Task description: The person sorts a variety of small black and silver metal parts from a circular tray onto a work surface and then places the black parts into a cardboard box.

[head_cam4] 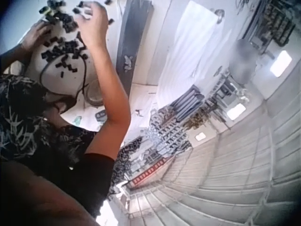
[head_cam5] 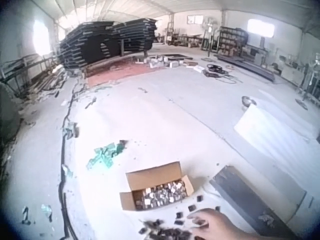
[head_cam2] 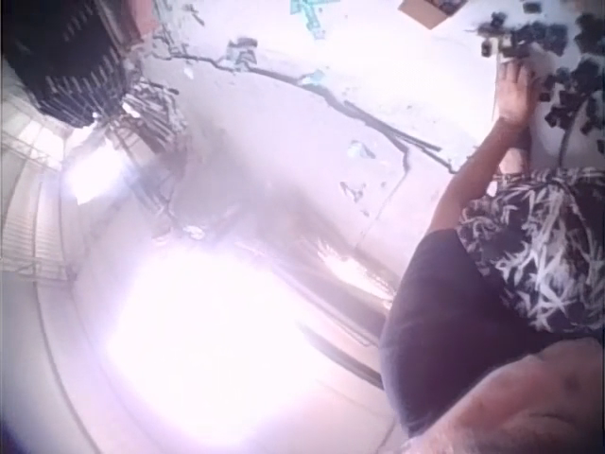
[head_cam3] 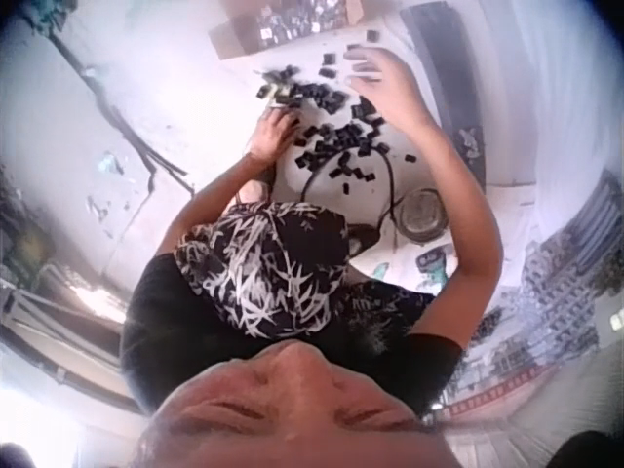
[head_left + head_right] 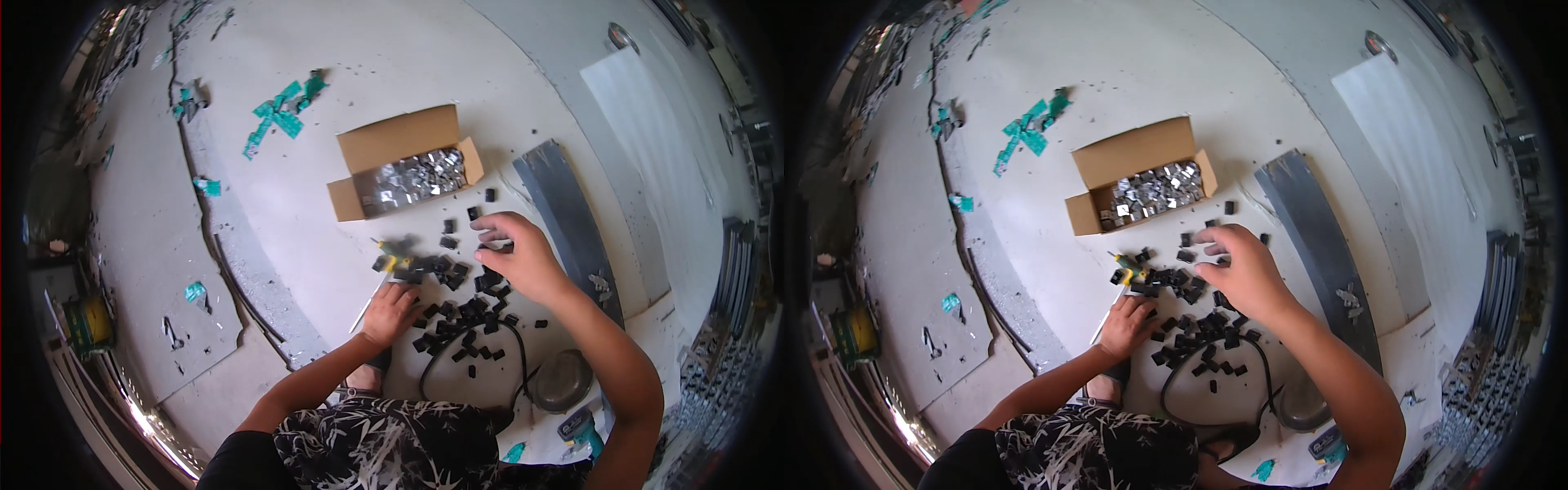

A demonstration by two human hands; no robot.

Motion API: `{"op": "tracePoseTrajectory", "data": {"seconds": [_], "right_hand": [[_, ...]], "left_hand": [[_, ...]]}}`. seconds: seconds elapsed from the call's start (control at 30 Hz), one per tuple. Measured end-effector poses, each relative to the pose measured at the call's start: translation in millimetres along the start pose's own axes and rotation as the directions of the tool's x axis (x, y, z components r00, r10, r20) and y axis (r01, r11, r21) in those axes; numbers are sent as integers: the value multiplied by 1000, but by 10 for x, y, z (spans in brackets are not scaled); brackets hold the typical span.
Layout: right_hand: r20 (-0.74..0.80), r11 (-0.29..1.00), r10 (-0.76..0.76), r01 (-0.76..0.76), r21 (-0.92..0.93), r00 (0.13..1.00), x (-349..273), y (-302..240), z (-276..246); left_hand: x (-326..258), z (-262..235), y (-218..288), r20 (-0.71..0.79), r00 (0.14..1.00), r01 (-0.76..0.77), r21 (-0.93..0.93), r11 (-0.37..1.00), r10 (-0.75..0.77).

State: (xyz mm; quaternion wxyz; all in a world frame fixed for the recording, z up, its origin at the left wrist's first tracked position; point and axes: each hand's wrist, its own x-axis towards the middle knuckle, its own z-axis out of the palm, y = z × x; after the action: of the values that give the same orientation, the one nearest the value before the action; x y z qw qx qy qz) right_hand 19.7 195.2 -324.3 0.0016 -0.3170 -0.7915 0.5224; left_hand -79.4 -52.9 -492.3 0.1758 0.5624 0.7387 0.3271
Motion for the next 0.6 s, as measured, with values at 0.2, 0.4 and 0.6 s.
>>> {"op": "tracePoseTrajectory", "data": {"seconds": [0.2,0.4,0.6], "right_hand": [[-375,959,230,-274,-67,898,-728,1048,-600],[-384,928,332,-371,-30,861,-1057,1455,-463],[-425,933,230,-323,-161,875,-286,1442,-88]], "left_hand": [[240,-219,109,-62,997,41,-61,997,-45],[724,-253,125,-114,993,0,-22,1000,-3],[1197,-119,100,-88,993,-74,12,997,75]]}}
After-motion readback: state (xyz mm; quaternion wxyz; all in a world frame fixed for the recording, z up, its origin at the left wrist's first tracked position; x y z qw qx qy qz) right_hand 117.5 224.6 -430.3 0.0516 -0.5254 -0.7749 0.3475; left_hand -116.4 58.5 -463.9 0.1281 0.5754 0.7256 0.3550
